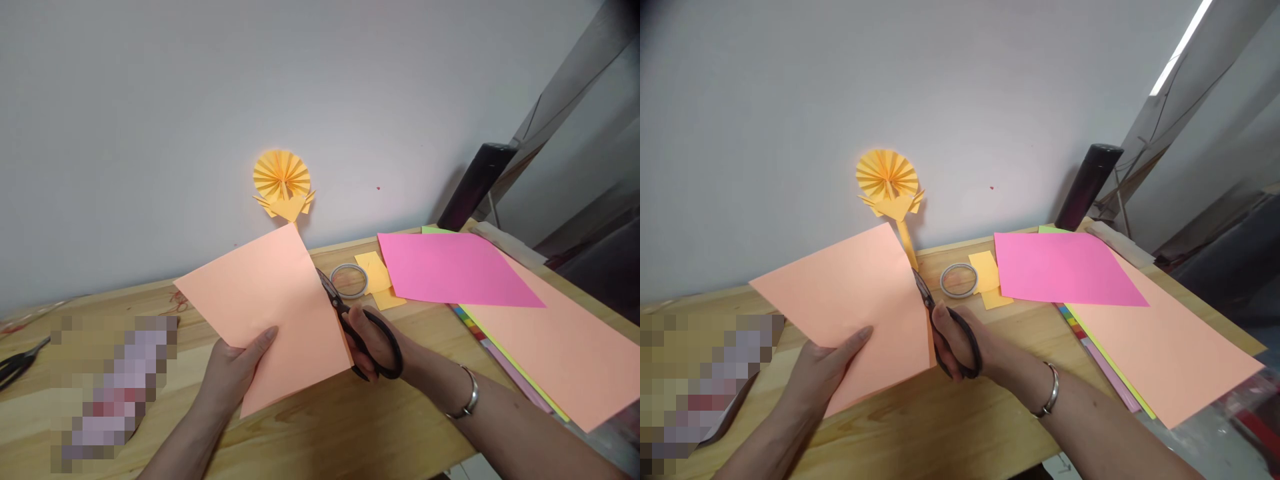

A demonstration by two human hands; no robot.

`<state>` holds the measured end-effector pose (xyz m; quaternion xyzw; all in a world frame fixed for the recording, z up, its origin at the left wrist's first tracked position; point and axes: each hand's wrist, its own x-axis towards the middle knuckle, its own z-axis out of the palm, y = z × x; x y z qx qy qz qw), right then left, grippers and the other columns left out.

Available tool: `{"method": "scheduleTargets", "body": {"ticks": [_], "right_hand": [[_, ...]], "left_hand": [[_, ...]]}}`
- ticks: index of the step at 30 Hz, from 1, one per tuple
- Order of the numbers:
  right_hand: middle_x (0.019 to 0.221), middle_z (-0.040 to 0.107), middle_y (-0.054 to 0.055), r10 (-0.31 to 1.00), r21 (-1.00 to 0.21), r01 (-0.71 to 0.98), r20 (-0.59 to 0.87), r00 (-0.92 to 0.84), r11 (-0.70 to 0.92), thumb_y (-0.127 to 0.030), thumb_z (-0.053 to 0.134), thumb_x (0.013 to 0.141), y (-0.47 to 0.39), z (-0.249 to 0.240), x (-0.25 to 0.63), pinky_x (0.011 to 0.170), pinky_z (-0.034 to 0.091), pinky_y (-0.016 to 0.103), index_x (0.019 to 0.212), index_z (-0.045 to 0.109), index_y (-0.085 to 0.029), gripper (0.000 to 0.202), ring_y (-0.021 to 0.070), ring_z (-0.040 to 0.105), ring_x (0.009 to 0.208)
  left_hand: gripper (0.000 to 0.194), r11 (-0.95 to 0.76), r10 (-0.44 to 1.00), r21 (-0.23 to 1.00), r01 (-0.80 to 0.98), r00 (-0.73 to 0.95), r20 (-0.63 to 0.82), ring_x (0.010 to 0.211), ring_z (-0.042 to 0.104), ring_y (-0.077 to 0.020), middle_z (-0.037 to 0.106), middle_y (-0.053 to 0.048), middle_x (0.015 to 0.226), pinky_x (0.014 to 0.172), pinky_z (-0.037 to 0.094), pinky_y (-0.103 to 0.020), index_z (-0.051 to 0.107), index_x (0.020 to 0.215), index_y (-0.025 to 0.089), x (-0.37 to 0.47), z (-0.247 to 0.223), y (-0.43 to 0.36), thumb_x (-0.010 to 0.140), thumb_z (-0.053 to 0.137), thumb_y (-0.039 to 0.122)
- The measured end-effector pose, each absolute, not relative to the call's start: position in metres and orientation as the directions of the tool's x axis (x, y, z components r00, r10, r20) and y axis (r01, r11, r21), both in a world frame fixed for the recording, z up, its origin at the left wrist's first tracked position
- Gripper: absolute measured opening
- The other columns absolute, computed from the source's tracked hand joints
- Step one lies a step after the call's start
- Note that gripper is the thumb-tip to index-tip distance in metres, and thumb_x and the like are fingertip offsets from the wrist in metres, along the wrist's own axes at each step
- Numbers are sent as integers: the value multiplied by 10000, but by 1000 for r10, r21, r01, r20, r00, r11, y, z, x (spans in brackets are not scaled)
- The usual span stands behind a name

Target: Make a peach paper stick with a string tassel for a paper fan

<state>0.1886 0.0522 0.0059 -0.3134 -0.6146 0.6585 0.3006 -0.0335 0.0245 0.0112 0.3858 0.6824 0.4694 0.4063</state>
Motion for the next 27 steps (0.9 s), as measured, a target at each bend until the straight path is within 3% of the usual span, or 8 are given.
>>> {"method": "scheduleTargets", "body": {"ticks": [16,20,27], "right_hand": [[346,340,-62,769,-987,-69,-68,-636,-144,-827,193,779,53,5,190,320,255,204,554,377,-201,690,69,338,284],[342,337,-61,764,-986,-92,-51,-643,-143,-803,162,805,53,4,191,324,273,200,555,382,-196,692,68,334,281],[341,350,-56,755,-986,-67,-73,-652,-153,-855,170,744,55,5,191,316,291,205,554,384,-204,711,76,349,280]], "left_hand": [[449,267,901,958,102,-380,-210,928,686,-275,726,-103,1045,736,583,-324,704,928,157,-31,14,24,595,769,450],[468,280,904,955,100,-363,-227,917,688,-274,716,-113,1071,715,585,-318,701,936,146,-32,11,24,596,771,459],[455,294,901,945,143,-371,-224,907,691,-282,726,-115,1036,707,587,-326,703,920,144,-33,10,24,603,761,465]]}}
